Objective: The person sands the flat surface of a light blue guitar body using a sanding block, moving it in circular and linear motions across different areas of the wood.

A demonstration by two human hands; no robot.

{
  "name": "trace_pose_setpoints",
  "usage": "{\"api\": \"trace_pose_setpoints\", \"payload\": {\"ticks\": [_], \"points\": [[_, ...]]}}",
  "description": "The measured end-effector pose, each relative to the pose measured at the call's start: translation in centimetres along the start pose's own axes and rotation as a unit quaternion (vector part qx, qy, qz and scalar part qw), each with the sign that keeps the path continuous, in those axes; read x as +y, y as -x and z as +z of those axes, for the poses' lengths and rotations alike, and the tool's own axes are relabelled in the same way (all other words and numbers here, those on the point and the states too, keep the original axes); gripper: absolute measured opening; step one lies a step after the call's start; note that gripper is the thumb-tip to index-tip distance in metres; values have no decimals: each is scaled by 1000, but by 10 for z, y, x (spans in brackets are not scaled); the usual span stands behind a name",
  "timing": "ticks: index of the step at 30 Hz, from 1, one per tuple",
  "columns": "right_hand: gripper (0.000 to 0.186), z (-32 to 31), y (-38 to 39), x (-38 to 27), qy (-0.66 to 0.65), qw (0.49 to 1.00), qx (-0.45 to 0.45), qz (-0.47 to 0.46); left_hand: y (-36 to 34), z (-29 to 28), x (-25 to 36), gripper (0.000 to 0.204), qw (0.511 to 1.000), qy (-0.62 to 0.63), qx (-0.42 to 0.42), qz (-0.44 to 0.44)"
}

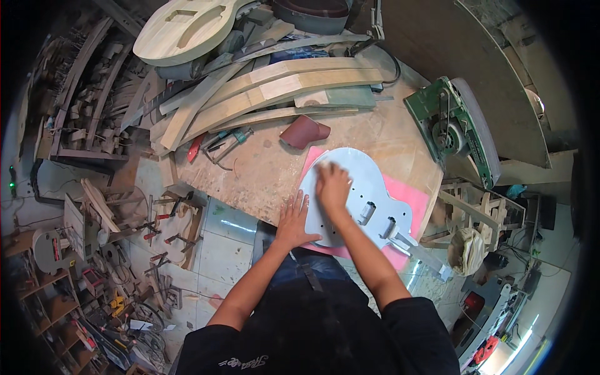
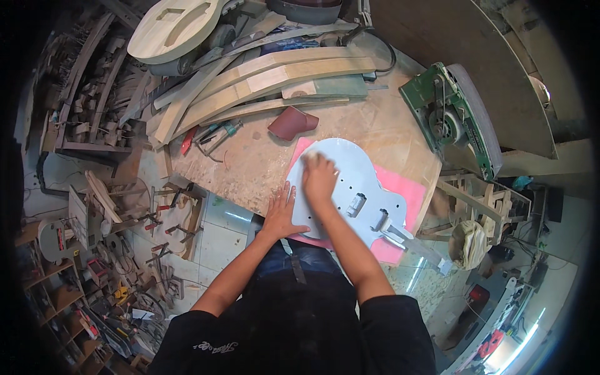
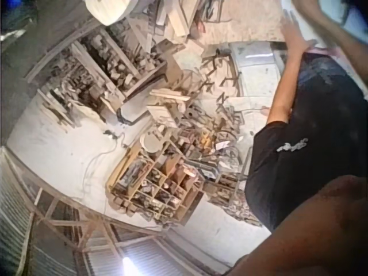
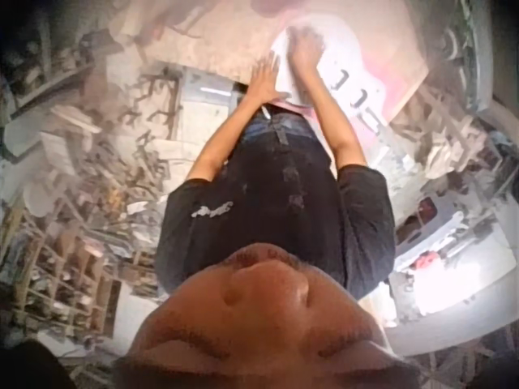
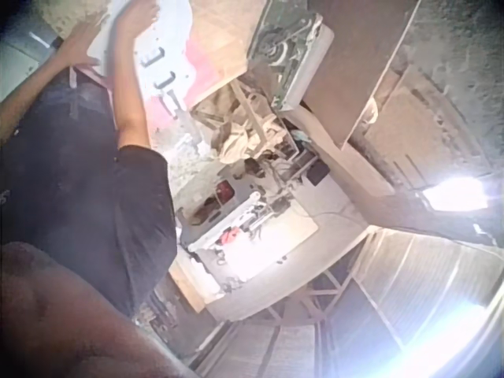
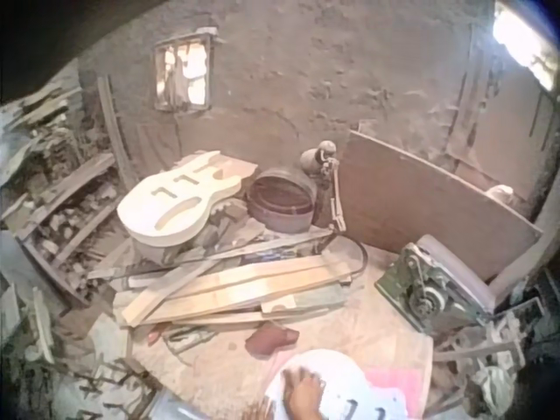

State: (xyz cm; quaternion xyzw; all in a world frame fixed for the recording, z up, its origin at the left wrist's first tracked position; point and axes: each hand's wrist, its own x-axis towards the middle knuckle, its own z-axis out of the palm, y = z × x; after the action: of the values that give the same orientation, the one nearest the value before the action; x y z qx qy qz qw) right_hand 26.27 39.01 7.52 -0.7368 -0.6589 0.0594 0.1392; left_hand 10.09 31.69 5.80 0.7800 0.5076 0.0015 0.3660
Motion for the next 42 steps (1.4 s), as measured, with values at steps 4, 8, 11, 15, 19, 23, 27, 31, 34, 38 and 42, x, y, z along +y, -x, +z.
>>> {"api": "trace_pose_setpoints", "payload": {"ticks": [4, 8, 11, 15, 19, 23, 27, 31, 34, 38, 42], "points": [[35, -5, 15, -3, -65, 989, -46, -124, 6, 13, -12, 151, 999, 13, 43, -8], [33, -13, -33, 21, -13, 1000, -6, -24, 8, 9, -9, 154, 997, 67, 45, -5], [36, -2, -9, -2, -6, 1000, 27, 2, 6, 12, -12, 159, 992, 116, 30, -41], [37, 0, 29, -7, -52, 990, -33, -125, 6, 9, -17, 161, 993, 104, 19, -43], [39, -12, -39, 32, -33, 999, 5, 2, 6, 6, -21, 157, 988, 153, 28, -14], [40, -3, -14, 12, 4, 1000, -10, 11, 6, 13, -34, 158, 987, 159, 21, -4], [39, -8, 35, -2, -77, 986, -39, -144, 6, 17, -40, 164, 988, 147, 36, 29], [35, -27, -36, 37, -15, 1000, 16, 1, 3, 13, -32, 165, 987, 162, -8, 2], [37, -16, -25, 22, 20, 1000, 5, 15, 3, 11, -34, 164, 985, 169, 6, 15], [40, -10, 25, 3, -33, 993, -48, -104, 5, 14, -38, 159, 988, 155, 18, 4], [39, -27, -29, 41, -10, 1000, -11, -19, 2, 12, -34, 160, 986, 166, 5, 8]]}}
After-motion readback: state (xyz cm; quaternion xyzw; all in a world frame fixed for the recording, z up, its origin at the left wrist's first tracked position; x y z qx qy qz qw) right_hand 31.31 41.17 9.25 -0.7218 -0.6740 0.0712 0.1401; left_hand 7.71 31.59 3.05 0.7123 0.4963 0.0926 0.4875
